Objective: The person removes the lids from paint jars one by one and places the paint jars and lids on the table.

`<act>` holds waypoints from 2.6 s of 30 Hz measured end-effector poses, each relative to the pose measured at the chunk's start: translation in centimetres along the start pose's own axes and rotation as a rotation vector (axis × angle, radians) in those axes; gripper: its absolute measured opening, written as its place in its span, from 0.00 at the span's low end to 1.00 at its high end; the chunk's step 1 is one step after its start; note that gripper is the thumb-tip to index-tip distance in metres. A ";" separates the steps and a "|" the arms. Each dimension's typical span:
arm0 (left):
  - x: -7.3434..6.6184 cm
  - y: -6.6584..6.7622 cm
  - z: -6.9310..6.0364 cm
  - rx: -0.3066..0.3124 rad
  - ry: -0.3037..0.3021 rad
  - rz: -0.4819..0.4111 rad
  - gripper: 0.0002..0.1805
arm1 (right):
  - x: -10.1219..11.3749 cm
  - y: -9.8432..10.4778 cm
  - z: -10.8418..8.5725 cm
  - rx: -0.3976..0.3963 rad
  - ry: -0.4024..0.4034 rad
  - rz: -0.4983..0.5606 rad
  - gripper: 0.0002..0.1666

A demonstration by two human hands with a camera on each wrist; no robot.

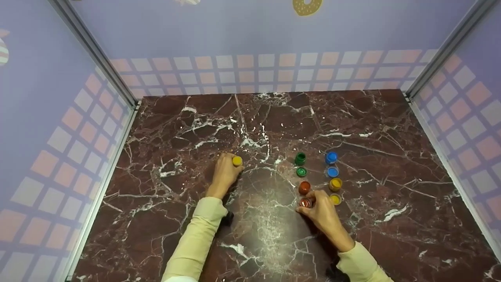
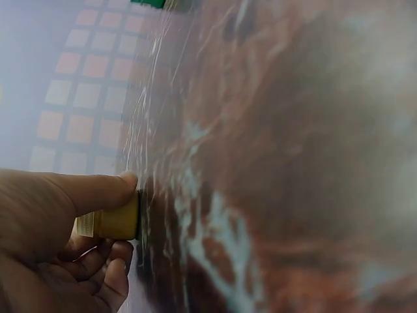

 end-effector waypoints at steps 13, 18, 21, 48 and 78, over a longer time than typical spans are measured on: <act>-1.7 -1.3 -3.4 0.040 -0.078 -0.019 0.22 | 0.2 0.2 -0.4 -0.018 0.031 0.011 0.23; -2.0 -1.8 -4.7 0.071 -0.099 -0.024 0.21 | 0.3 0.4 -0.7 -0.012 0.018 0.022 0.20; -2.4 -2.0 -5.5 0.091 -0.132 -0.019 0.21 | 0.3 0.5 -0.7 -0.005 -0.003 0.033 0.18; -4.4 -3.6 -10.8 0.163 -0.326 0.014 0.18 | 0.9 1.5 -0.7 -0.018 -0.051 0.056 0.17; -4.5 -4.1 -12.5 0.227 -0.403 0.046 0.22 | 10.1 -1.5 1.8 0.203 0.259 0.038 0.12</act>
Point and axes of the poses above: each hand's wrist, its own z-axis towards the middle knuckle, its own y-axis out of the back of the hand, x = y × z, the point moved 4 cm from there along z, towards the middle knuckle, and after that the axes turned 2 degrees about x, right-handed, at the moved point
